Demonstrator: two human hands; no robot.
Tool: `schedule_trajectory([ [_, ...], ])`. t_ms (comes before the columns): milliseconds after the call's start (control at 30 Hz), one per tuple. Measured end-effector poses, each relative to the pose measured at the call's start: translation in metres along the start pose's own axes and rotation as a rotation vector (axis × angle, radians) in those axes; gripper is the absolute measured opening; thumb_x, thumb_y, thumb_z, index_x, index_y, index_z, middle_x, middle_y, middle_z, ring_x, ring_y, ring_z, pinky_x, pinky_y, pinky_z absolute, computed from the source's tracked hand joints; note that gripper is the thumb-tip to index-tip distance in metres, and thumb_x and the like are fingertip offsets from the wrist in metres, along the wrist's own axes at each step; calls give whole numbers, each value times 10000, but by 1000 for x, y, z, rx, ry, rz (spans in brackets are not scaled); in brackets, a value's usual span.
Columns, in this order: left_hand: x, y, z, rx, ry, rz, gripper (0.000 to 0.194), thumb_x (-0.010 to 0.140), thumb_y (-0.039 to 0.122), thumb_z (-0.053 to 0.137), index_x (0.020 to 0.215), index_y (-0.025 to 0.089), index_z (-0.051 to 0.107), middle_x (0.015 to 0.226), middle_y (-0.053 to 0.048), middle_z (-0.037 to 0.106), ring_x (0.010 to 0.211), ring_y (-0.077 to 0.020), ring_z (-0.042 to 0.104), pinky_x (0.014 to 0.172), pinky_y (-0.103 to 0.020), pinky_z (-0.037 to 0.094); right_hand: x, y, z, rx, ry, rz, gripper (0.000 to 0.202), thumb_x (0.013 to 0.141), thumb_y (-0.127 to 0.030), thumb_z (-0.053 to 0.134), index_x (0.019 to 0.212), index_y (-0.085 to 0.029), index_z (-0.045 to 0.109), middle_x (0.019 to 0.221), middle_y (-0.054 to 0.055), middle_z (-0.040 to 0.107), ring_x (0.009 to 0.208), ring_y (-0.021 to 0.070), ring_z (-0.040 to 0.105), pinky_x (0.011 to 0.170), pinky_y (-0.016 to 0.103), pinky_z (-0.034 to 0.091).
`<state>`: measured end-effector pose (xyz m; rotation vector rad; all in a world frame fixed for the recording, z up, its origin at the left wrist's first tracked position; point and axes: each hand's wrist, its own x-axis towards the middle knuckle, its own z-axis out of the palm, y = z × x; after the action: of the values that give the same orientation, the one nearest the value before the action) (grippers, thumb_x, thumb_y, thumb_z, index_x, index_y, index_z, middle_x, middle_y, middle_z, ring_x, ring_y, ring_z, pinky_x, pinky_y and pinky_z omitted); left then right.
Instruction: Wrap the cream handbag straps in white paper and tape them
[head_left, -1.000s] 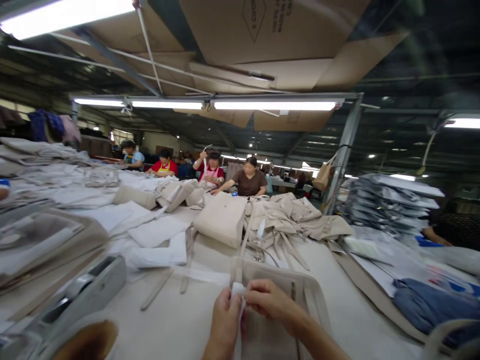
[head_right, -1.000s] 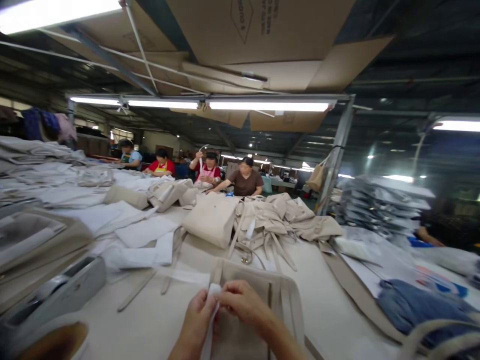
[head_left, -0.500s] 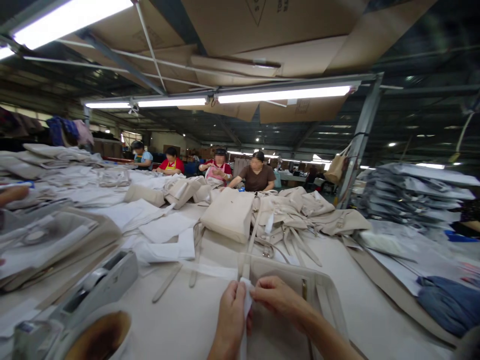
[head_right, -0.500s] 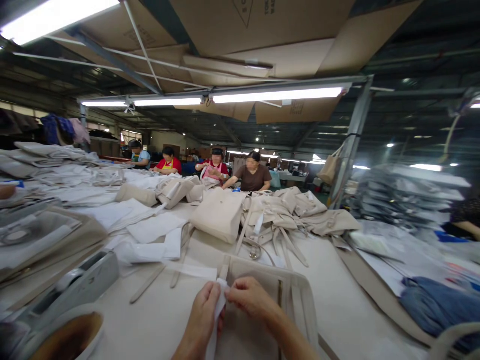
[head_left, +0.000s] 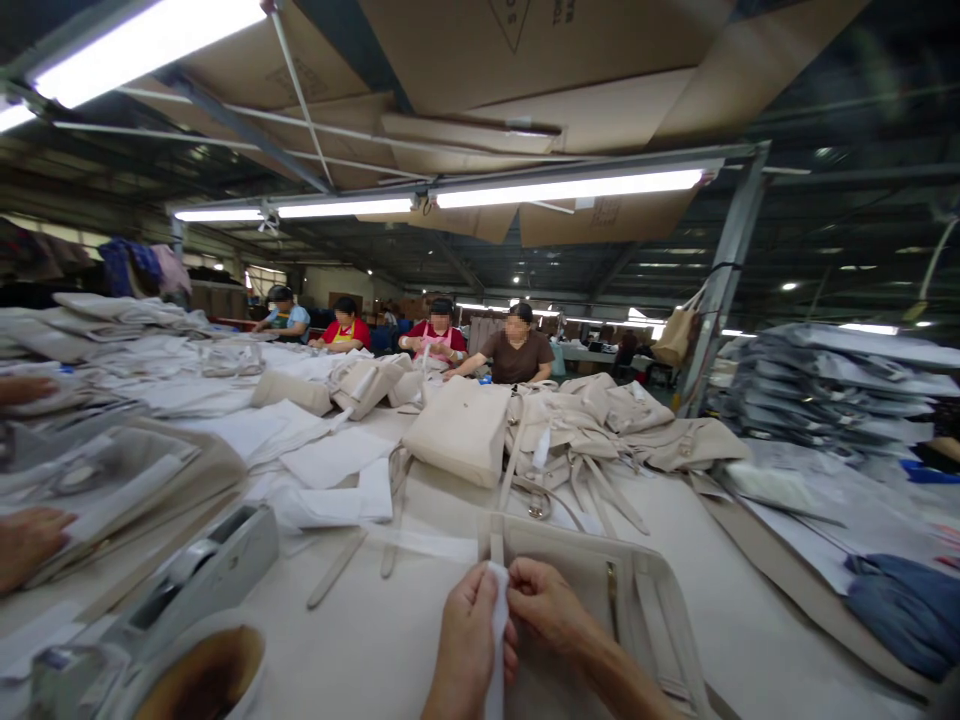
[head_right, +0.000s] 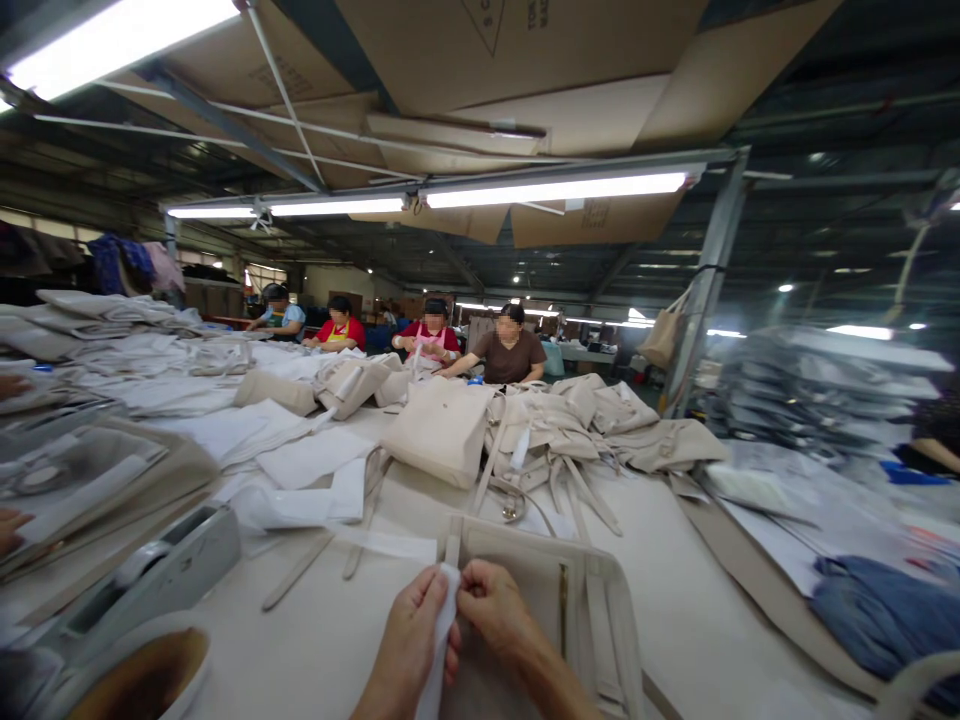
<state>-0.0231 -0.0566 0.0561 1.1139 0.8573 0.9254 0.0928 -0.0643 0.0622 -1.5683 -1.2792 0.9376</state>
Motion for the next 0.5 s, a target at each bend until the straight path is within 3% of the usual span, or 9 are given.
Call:
schedule_trajectory([
  [200,-2,0,-2,75,4,98,661,697,780,425,908,172,572,453,68,467,318,-104,428,305,-203,312,-9,-7,6,141,-38,19,207,657,-387,592,636,-190,530,427,-56,525,402,94,473,422,210,268],
  [333,2,-6,-7,102,43,178,555,789,672,424,905,163,611,505,50,493,379,-110,448,362,-214,333,-11,-9,17,274,-23,57,149,583,-328,585,592,-196,515,384,-56,502,333,97,437,373,220,269],
  [500,3,-5,-11,135,89,304,425,839,515,496,891,140,690,636,-13,614,627,-158,570,583,-229,454,-12,-7,22,681,-88,206,144,480,-230,617,583,-197,521,392,-102,400,325,78,387,358,223,344],
])
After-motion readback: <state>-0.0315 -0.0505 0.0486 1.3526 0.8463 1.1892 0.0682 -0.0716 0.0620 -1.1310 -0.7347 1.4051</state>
